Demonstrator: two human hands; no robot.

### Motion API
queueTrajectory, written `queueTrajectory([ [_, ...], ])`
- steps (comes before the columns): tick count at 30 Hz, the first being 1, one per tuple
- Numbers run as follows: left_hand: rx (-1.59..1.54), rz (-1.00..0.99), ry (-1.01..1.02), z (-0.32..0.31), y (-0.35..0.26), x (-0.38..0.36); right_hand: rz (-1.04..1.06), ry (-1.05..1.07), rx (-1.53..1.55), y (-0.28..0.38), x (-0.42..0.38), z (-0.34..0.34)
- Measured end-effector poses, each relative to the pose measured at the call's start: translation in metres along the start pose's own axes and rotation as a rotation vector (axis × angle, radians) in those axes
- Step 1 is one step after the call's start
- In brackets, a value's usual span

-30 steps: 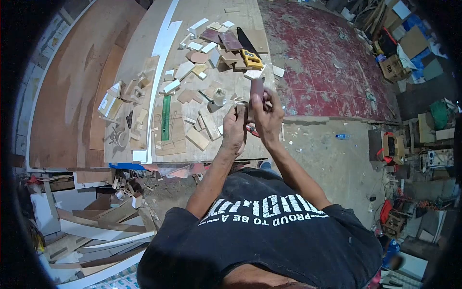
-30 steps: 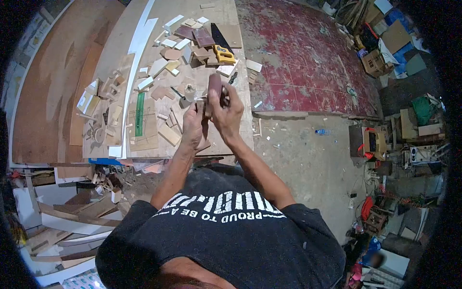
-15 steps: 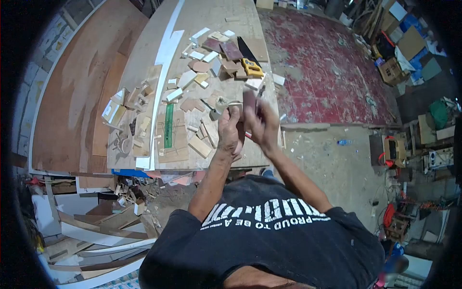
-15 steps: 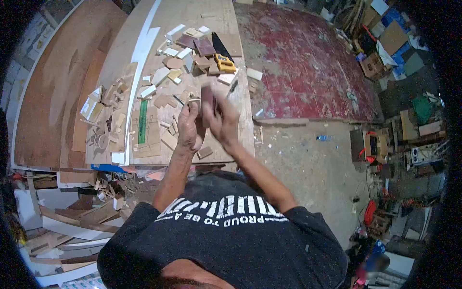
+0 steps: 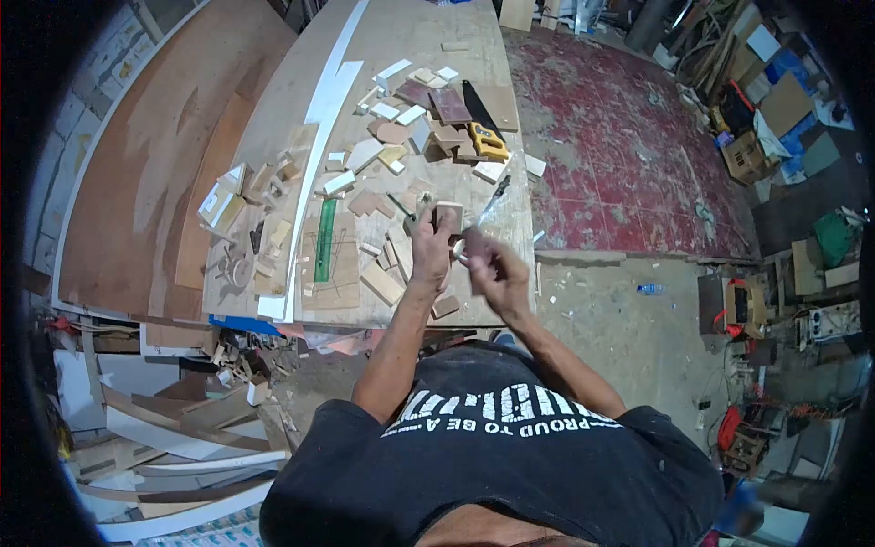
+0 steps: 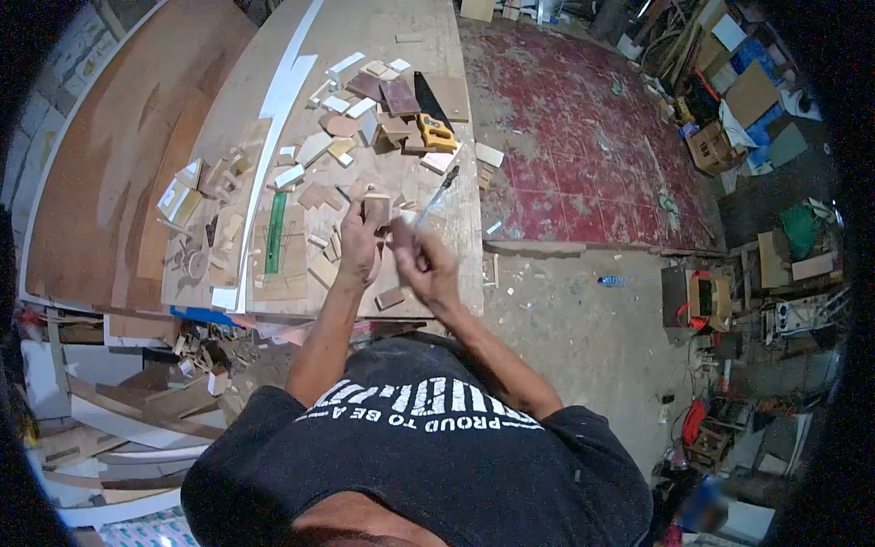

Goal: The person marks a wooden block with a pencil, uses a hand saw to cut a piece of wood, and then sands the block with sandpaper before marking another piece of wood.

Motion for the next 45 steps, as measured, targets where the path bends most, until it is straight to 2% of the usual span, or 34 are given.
queueTrajectory([
  [1, -0.078, 0.073, -0.014, -0.004, -0.005, -0.008, -0.055, -0.091, 0.011, 0.0, 0.007, 0.015],
  [3, -0.035, 0.068, 0.001, -0.004, -0.009, -0.01, -0.097, -0.329, 0.129, 0.0, 0.035, 0.038],
  [4, 0.01, 0.058, 0.026, -0.005, -0.01, -0.008, -0.055, -0.301, 0.258, -0.006, 0.047, 0.037],
  [7, 0.209, -0.006, 0.029, -0.005, -0.018, -0.004, -0.102, -0.239, 0.26, -0.012, 0.056, 0.036],
  [9, 0.319, -0.025, 0.004, -0.01, -0.022, -0.008, 0.157, -0.13, 0.023, 0.014, 0.063, 0.028],
  [10, 0.113, -0.004, 0.075, -0.018, -0.019, -0.009, 0.235, -0.062, -0.14, 0.029, 0.066, 0.023],
  [11, -0.093, 0.014, 0.147, -0.023, -0.019, -0.009, 0.243, -0.078, -0.161, 0.031, 0.069, 0.019],
  [14, -0.205, 0.116, 0.155, -0.021, -0.018, -0.014, 0.207, -0.073, -0.174, 0.025, 0.076, 0.013],
  [16, -0.206, 0.101, 0.151, -0.021, -0.018, -0.013, 0.16, -0.049, -0.168, 0.023, 0.078, 0.007],
  [18, -0.277, 0.12, 0.105, -0.017, -0.015, -0.01, 0.289, -0.122, -0.164, 0.036, 0.075, 0.003],
  [20, -0.308, 0.133, 0.099, -0.013, -0.014, -0.01, 0.287, -0.035, -0.151, 0.039, 0.068, -0.003],
  [23, -0.329, 0.144, 0.082, -0.01, 0.0, -0.007, 0.146, -0.165, -0.069, 0.015, 0.095, 0.005],
  [24, -0.315, 0.123, 0.07, -0.01, -0.002, -0.009, 0.242, -0.198, -0.06, 0.021, 0.098, 0.004],
  [26, -0.328, 0.084, 0.079, -0.013, -0.011, -0.009, 0.293, -0.094, -0.127, 0.035, 0.08, -0.002],
  [28, -0.278, 0.104, 0.055, -0.011, -0.007, -0.011, 0.263, -0.052, -0.093, 0.024, 0.078, -0.009],
  [29, -0.274, 0.137, 0.041, -0.008, -0.002, -0.008, 0.259, -0.098, -0.128, 0.013, 0.089, -0.006],
  [30, -0.291, 0.157, 0.063, -0.004, 0.003, -0.007, 0.234, -0.146, -0.167, 0.005, 0.091, -0.001],
  [31, -0.279, 0.147, 0.04, -0.006, 0.0, -0.015, 0.093, -0.087, -0.166, -0.008, 0.101, 0.0],
  [32, -0.264, 0.12, 0.023, -0.009, -0.01, -0.016, 0.1, -0.099, -0.164, -0.007, 0.103, 0.001],
  [34, -0.238, 0.088, 0.024, -0.008, -0.014, -0.014, -0.065, -0.163, 0.141, -0.017, 0.094, 0.0],
  [36, -0.23, 0.056, 0.013, -0.008, -0.015, -0.013, -0.002, -0.203, 0.267, -0.009, 0.083, -0.002],
  [38, -0.192, 0.125, 0.133, -0.013, -0.011, -0.016, -0.058, -0.201, 0.419, -0.013, 0.076, -0.004],
  [40, -0.199, 0.173, 0.181, -0.016, -0.011, -0.016, -0.049, -0.195, 0.4, -0.007, 0.078, -0.003],
  [42, -0.295, 0.144, 0.147, -0.019, -0.017, -0.018, -0.032, -0.184, 0.374, -0.005, 0.082, -0.001],
  [45, -0.248, 0.103, 0.061, -0.024, -0.027, -0.018, 0.029, -0.186, 0.347, -0.002, 0.085, 0.003],
])
Point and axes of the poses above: each hand's wrist, its own x-axis towards the middle knuckle, its own z-axis out of the back of the hand, y = z × x, the point moved 7 cm from there along x, towards the middle knuckle, and after that the axes turned 13 degrees about z, right-handed, at the moved point
